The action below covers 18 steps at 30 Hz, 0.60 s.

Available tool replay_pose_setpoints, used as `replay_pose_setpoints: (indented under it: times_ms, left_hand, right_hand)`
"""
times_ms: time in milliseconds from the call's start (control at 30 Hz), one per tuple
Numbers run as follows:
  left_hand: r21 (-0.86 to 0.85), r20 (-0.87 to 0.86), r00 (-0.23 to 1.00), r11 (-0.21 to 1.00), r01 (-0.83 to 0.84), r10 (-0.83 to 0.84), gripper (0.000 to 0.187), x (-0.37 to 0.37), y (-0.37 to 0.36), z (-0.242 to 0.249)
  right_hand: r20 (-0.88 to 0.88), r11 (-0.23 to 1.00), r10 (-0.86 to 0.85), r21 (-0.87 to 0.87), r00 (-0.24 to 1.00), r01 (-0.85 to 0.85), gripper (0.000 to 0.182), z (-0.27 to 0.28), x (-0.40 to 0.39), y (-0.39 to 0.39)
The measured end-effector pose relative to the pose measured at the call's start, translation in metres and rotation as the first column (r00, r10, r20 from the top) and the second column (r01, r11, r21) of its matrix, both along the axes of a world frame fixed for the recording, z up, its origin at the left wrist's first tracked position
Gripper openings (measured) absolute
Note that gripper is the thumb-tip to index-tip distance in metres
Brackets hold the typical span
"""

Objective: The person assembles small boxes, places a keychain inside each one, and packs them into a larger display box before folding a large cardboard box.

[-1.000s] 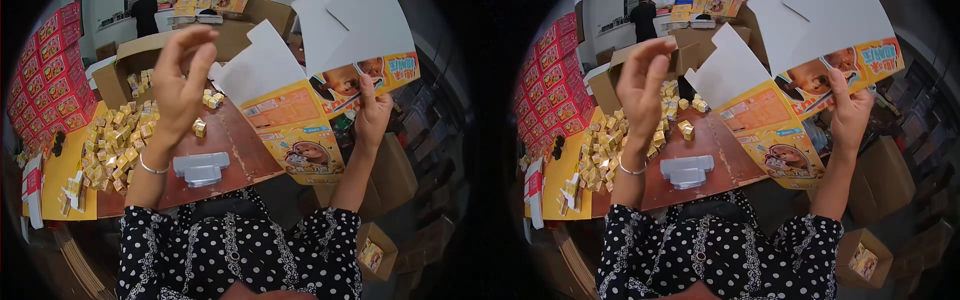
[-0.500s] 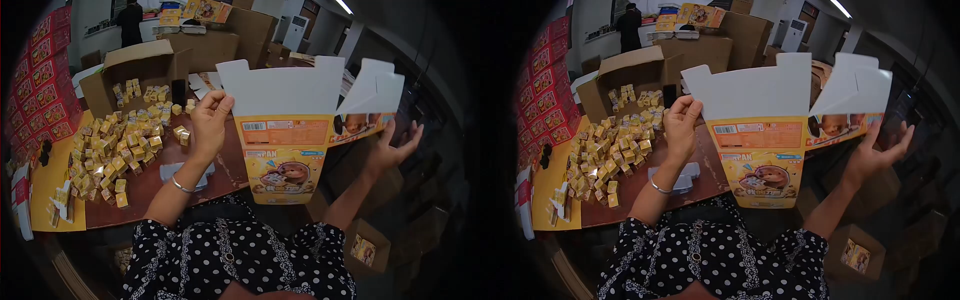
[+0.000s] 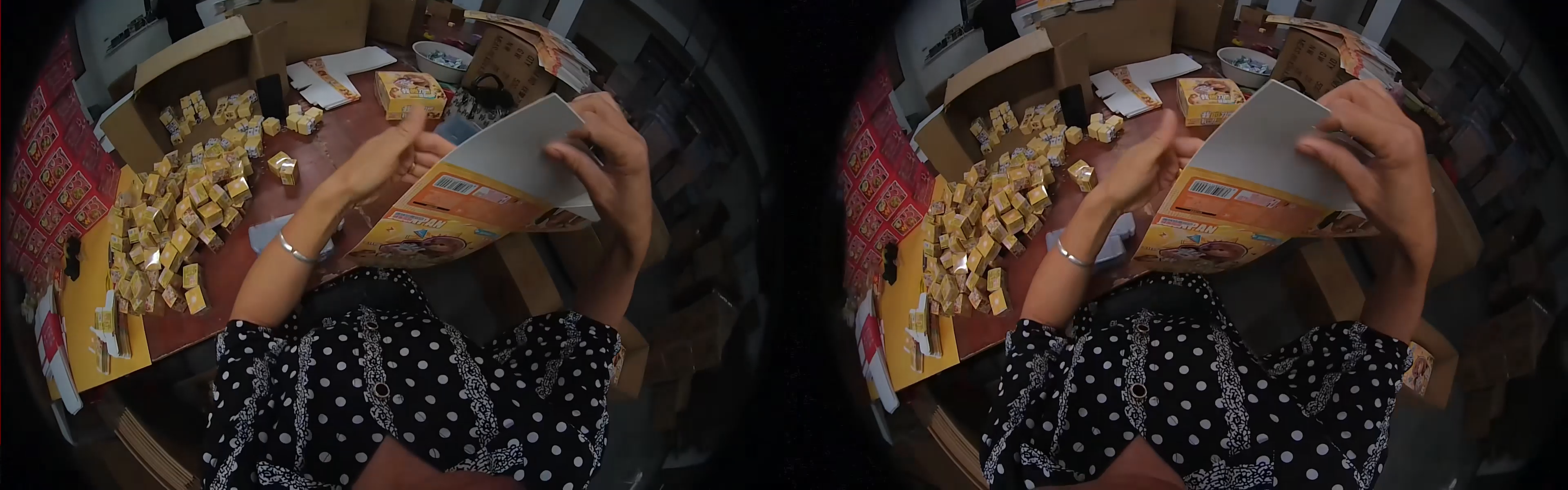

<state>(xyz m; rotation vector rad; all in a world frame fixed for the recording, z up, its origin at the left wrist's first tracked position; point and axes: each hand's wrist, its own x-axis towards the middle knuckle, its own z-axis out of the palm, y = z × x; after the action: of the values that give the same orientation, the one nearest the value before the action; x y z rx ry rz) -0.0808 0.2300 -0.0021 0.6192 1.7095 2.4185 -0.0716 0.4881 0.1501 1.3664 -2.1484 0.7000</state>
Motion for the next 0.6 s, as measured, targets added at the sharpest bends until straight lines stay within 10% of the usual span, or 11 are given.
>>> replay_pose_setpoints:
  times_ms: [67,133,300,467,533,600]
  left_hand:
    - [-0.477,-0.088,0.993,0.878,0.028,-0.080,0.087,-0.008,0.007,-0.018]
    - [-0.432,0.176,0.940,0.835,0.340,-0.292,0.086,0.000,0.028,-0.027]
    - [0.040,0.315,0.824,0.874,0.484,-0.471,0.060,0.013,0.073,-0.055]
    - [0.029,0.395,0.858,0.938,0.345,-0.328,0.044,0.028,0.072,-0.026]
    - [0.701,0.269,0.818,0.685,0.196,-0.509,0.036,0.013,0.085,-0.041]
    - [0.778,0.029,0.837,0.538,0.324,-0.546,0.033,0.005,0.082,-0.033]
  right_hand:
    - [-0.148,0.988,0.111,0.124,0.983,-0.092,0.021,0.010,-0.003,0.002]
    - [-0.091,0.992,0.079,0.101,0.993,-0.070,0.024,0.014,0.016,-0.007]
    - [-0.184,0.969,0.045,0.246,0.982,0.002,0.022,0.011,0.026,0.002]
    - [-0.050,0.986,-0.051,0.158,0.997,0.059,0.015,0.000,0.033,0.025]
    - [-0.075,0.985,-0.075,0.147,0.994,0.086,0.012,-0.002,0.037,0.038]
    - [-0.045,0.986,-0.151,-0.071,0.987,0.148,0.009,-0.013,0.037,0.045]
